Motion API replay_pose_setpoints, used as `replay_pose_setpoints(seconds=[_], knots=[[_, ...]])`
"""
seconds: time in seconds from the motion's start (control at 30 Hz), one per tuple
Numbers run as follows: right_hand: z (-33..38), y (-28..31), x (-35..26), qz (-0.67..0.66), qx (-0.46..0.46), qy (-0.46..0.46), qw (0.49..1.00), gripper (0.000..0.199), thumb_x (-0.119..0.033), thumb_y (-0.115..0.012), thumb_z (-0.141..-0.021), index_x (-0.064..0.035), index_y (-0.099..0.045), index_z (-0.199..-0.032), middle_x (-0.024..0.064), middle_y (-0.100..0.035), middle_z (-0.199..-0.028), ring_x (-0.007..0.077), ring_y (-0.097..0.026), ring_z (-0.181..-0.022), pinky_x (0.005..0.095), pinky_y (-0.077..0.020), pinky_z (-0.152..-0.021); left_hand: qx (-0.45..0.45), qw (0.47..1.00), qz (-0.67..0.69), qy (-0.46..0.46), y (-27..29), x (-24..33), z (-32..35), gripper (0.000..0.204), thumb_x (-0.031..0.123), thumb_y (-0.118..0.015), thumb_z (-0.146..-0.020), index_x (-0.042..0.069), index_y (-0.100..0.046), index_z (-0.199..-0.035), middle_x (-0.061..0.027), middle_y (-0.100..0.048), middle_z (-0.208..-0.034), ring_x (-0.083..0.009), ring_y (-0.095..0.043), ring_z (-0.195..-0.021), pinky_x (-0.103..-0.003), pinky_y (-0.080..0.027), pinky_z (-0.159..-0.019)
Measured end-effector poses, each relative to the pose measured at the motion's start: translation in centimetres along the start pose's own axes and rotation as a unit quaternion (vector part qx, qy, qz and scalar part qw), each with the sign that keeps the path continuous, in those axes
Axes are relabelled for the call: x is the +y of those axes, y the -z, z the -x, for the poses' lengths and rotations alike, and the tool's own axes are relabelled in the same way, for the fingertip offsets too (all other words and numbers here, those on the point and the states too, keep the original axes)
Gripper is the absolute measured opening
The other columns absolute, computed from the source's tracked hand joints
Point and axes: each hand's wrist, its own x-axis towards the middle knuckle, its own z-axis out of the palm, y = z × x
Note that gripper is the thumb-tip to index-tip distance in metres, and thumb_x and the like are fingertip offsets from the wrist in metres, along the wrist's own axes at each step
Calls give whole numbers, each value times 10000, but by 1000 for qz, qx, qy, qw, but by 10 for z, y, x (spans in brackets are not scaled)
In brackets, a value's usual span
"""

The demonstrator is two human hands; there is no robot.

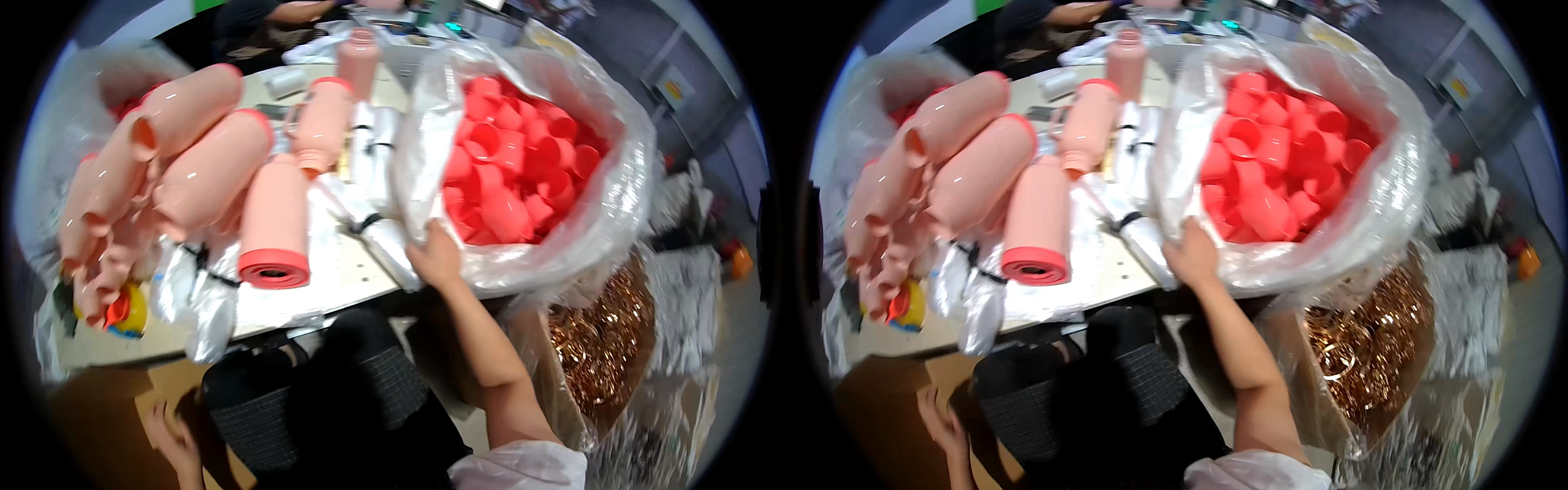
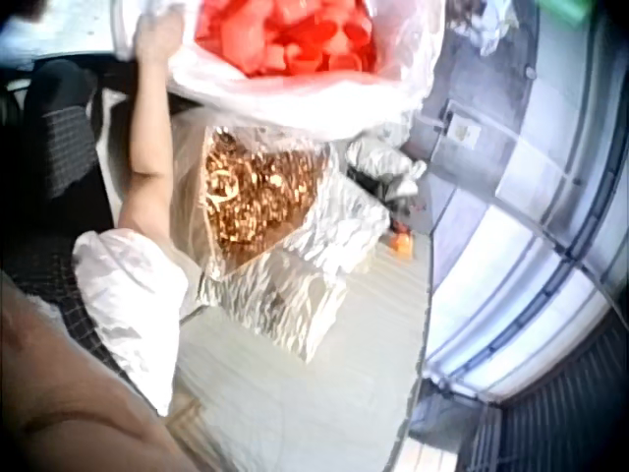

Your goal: The person assembles pink plastic pitchers by inserting a metal ring into the neck and screwing on a red lid. The person handles the pitchers one at a time, placing the finished units into a cardboard box.

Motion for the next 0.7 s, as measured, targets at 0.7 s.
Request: replay_pose_setpoints(seconds=[0.7], knots=[[77,-8,-190,-164,70,251,951,855,-175,-875,-680,-146,-499,-1447,240,-430,-1471,430,-425,-1335,471,-398,-1107,301,921,244,-47,-56,224,-287,739,229,-808,-786,112,-479,-1437,-206,-492,-1283,-412,-442,-1252,-507,-323,-1103]])
